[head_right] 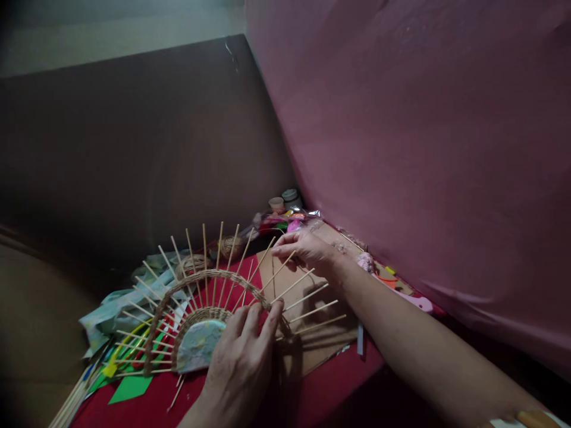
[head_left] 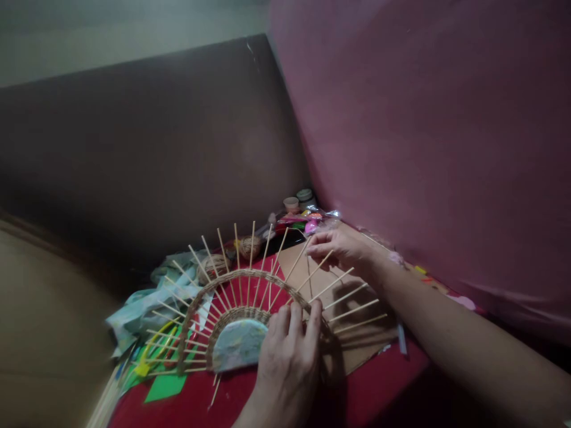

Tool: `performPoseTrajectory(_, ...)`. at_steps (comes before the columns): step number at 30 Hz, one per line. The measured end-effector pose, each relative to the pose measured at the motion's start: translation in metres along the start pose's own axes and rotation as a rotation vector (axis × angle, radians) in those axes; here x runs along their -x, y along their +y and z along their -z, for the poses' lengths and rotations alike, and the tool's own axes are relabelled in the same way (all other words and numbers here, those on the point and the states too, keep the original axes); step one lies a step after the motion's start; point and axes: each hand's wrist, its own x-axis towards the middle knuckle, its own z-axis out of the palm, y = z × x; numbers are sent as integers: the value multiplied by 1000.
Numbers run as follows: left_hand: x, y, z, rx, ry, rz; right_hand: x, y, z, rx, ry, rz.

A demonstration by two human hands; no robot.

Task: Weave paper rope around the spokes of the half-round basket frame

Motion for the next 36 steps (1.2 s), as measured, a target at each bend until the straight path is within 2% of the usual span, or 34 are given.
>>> performPoseTrajectory(6, -1, 1, -2, 59, -36, 11, 3, -8, 8, -79, 84, 67)
performPoseTrajectory(11, -2, 0, 0, 83, -31, 18, 2, -4, 8, 47, 331, 61)
performPoseTrajectory(18, -4, 0, 3, 127, -35, 34, 4, -6, 9, 128, 421, 43)
performPoseTrajectory(24, -4, 0, 1, 126, -70, 40, 12, -16, 15, 142, 325, 4)
performPoseTrajectory(28, -5, 0, 4, 139, -106, 55, 13, -19, 22, 127, 180, -27)
performPoseTrajectory(31, -5, 0, 5, 133, -120, 52, 15, -21, 23, 108, 87, 20)
performPoseTrajectory(33, -5, 0, 4, 131, -104, 51, 13, -19, 23, 110, 80, 98)
performPoseTrajectory(36, -4, 0, 4, 144, -66, 54, 6, -10, 23, 119, 142, 155)
